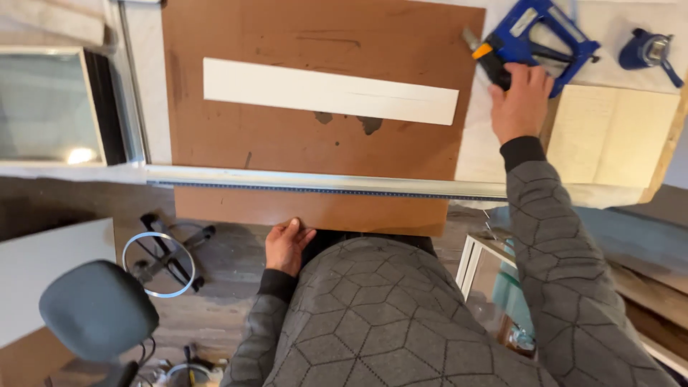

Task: Cutting a mat board for artwork framing using a utility knife and a ruler.

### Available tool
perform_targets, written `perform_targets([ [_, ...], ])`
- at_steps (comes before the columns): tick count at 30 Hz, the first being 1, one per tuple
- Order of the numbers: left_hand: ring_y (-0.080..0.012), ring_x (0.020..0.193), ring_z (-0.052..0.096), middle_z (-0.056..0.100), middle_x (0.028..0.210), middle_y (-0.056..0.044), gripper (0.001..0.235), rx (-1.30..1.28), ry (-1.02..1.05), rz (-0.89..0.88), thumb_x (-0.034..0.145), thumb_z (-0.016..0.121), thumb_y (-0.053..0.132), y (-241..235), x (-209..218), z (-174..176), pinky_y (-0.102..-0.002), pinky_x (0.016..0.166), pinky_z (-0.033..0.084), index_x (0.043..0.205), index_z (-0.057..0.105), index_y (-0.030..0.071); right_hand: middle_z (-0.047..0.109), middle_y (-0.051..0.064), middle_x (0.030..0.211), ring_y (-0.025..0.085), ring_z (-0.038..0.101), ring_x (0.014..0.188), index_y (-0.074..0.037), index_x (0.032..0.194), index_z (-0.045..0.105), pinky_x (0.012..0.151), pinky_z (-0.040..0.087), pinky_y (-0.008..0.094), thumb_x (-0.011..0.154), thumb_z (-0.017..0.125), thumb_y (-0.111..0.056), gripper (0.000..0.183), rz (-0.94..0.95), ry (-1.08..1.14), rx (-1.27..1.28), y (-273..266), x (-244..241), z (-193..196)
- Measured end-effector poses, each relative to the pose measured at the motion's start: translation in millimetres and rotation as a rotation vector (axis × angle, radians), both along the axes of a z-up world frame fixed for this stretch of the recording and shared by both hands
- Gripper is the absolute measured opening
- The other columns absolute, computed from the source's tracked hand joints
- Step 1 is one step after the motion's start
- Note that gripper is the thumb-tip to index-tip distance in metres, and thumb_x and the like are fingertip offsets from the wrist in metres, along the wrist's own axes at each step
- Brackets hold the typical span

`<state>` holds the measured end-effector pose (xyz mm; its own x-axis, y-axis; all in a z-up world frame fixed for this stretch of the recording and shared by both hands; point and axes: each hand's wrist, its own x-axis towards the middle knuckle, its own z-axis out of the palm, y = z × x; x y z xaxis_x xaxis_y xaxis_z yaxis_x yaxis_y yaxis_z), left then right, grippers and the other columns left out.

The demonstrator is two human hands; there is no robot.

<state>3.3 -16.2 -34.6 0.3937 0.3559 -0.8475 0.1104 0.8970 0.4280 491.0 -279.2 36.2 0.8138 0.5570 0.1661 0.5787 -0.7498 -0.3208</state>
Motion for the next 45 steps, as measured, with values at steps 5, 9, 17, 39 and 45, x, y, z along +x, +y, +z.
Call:
perform_targets([
  [5,-0.0272,0.088,0.070,0.067,0.104,-0.015,0.024,0.086,0.061,0.016,0.103,0.063,0.015,-6,-1,-4,-0.043,0.081,0.064,0.116,0.057,-0.003,0.054,0.018,0.123,0.043,0.049,0.119,-0.005,0.127,0.062,0.102,0.042,0.052,0.092,0.086,-0.012,0.043,0.019,-0.072,-0.006,10,17,2],
  [9,-0.0261,0.080,0.074,0.074,0.098,-0.018,0.031,0.065,0.256,-0.379,0.101,0.060,0.025,15,23,54,-0.039,0.071,0.062,0.111,0.064,-0.004,0.056,0.017,0.132,0.041,0.051,0.124,-0.005,0.132,0.062,0.105,0.044,0.051,0.094,0.087,-0.019,0.048,0.151,0.085,-0.004,43,-5,19],
  [17,-0.0291,0.086,0.075,0.076,0.098,-0.012,0.019,1.176,0.468,-0.842,0.097,0.068,0.020,77,61,122,-0.036,0.077,0.058,0.111,0.074,0.009,0.039,0.027,0.162,0.046,0.035,0.149,0.001,0.147,0.057,0.118,0.033,0.053,0.082,0.088,-0.028,0.078,0.486,0.284,-0.081,93,-65,36],
  [39,-0.0411,0.108,0.062,0.064,0.120,-0.024,0.055,1.503,0.852,-0.571,0.091,0.083,0.029,218,-45,30,-0.048,0.091,0.050,0.127,0.059,-0.005,0.041,0.018,0.163,0.040,0.041,0.146,-0.012,0.143,0.063,0.117,0.038,0.050,0.079,0.085,-0.031,0.070,0.273,0.359,-0.184,62,-145,48],
  [45,-0.0373,0.103,0.069,0.072,0.112,-0.024,0.044,1.135,0.754,-0.593,0.100,0.069,0.036,199,-61,12,-0.045,0.093,0.053,0.121,0.064,-0.003,0.040,0.017,0.165,0.039,0.041,0.148,-0.015,0.143,0.064,0.118,0.038,0.050,0.079,0.087,-0.029,0.069,0.228,0.343,-0.181,61,-149,46],
])
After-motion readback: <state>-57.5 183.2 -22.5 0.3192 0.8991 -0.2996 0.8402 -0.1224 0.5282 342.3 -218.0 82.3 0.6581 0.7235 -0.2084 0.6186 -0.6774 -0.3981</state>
